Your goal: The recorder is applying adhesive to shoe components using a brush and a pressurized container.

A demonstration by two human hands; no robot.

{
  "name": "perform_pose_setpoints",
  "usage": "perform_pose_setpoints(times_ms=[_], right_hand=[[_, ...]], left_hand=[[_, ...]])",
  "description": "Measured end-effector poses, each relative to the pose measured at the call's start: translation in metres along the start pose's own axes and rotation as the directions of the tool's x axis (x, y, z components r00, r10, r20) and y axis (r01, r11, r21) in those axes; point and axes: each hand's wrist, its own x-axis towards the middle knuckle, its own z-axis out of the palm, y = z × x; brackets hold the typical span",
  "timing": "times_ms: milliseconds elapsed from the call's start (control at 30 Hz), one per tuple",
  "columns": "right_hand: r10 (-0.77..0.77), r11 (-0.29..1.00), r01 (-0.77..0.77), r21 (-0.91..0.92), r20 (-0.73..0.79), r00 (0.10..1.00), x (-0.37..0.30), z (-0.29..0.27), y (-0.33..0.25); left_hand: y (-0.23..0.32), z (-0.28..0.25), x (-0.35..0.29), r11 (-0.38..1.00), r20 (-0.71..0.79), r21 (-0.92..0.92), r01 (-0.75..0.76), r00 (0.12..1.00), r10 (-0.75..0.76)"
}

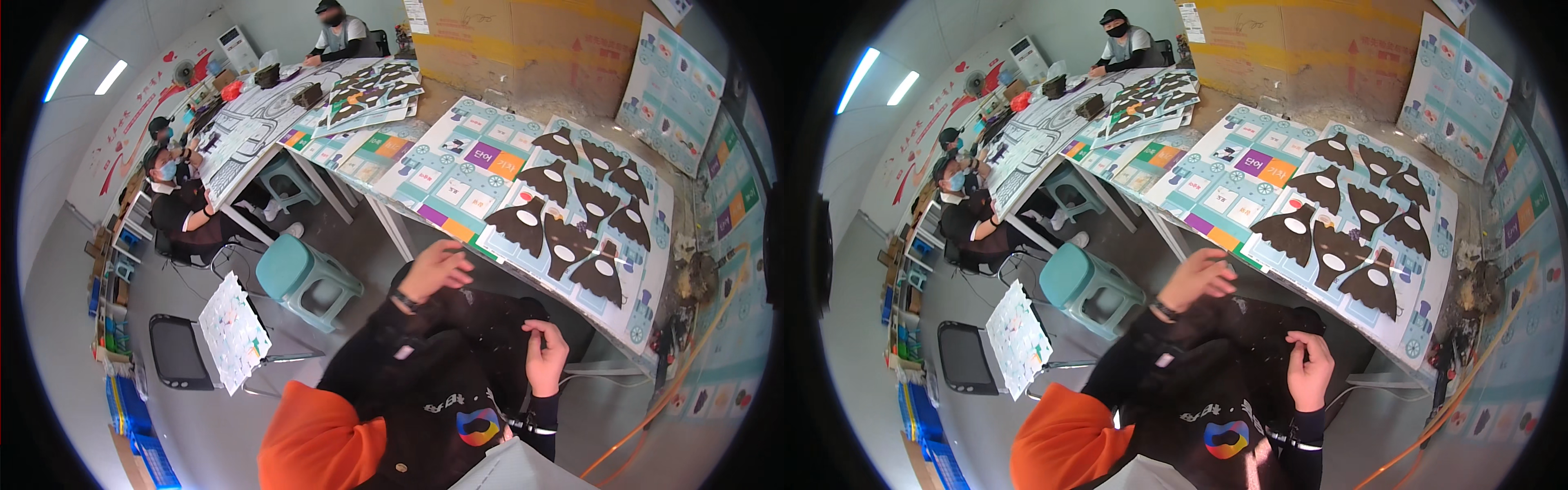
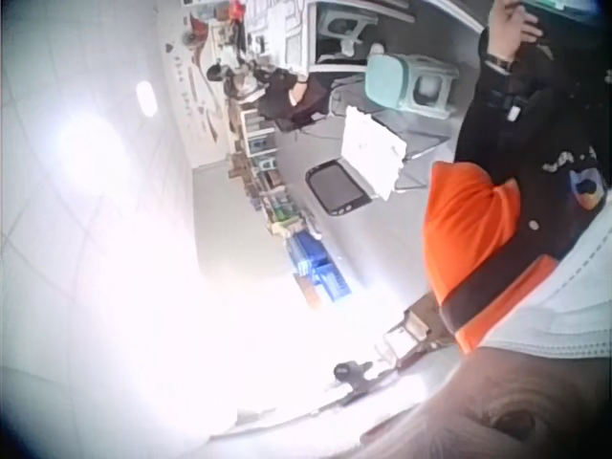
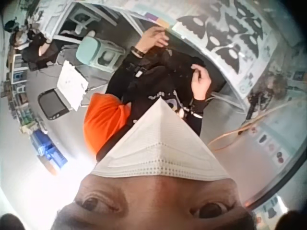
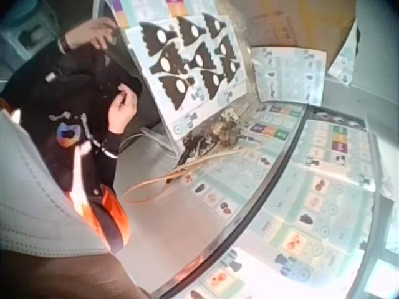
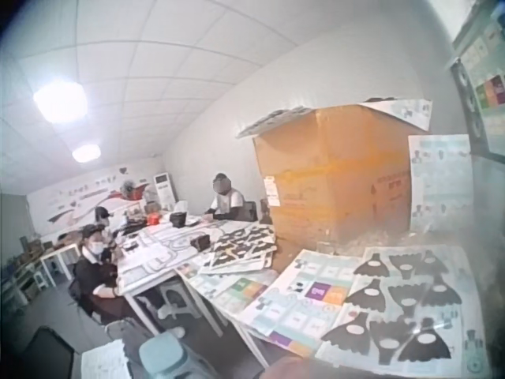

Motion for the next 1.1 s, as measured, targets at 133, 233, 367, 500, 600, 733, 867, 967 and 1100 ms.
perform_pose_setpoints(times_ms=[133,233,367,500,600,733,867,967,1100], right_hand=[[-0.023,1.0,0.02,0.024,0.129,0.991,0.02,-0.004,0.002],[-0.015,0.998,-0.001,0.069,0.224,0.975,0.028,0.004,-0.011],[-0.067,0.995,0.028,0.101,0.41,0.91,0.033,0.012,-0.032],[-0.37,0.876,0.457,-0.154,0.394,0.841,0.05,0.01,-0.116],[-0.68,0.704,0.68,-0.207,0.079,0.729,0.064,0.005,-0.177],[-0.762,0.444,0.725,-0.526,0.203,0.614,0.118,0.042,-0.188],[-0.687,0.721,0.683,-0.118,-0.002,0.726,0.104,0.048,-0.195],[-0.614,0.739,0.621,-0.263,0.116,0.781,0.108,0.064,-0.195],[-0.696,0.716,0.671,-0.19,-0.132,0.706,0.092,0.074,-0.215]], left_hand=[[0.018,-0.053,-0.062,0.908,-0.041,0.411,0.082,0.997,-0.071],[0.026,-0.083,-0.115,0.68,0.009,0.732,0.043,0.997,-0.073],[0.041,-0.108,-0.178,0.613,-0.237,0.742,0.272,0.962,-0.139],[0.011,-0.204,-0.254,0.694,-0.578,0.588,0.416,0.816,0.001],[0.0,-0.241,-0.313,0.815,-0.721,0.371,0.446,0.691,-0.051],[-0.004,-0.221,-0.293,0.869,-0.649,0.327,0.371,0.756,-0.079],[-0.022,-0.213,-0.271,0.844,-0.511,0.402,0.356,0.852,-0.116],[-0.035,-0.221,-0.272,0.858,-0.494,0.392,0.333,0.862,-0.109],[-0.036,-0.211,-0.251,0.825,-0.41,0.45,0.342,0.9,-0.149]])
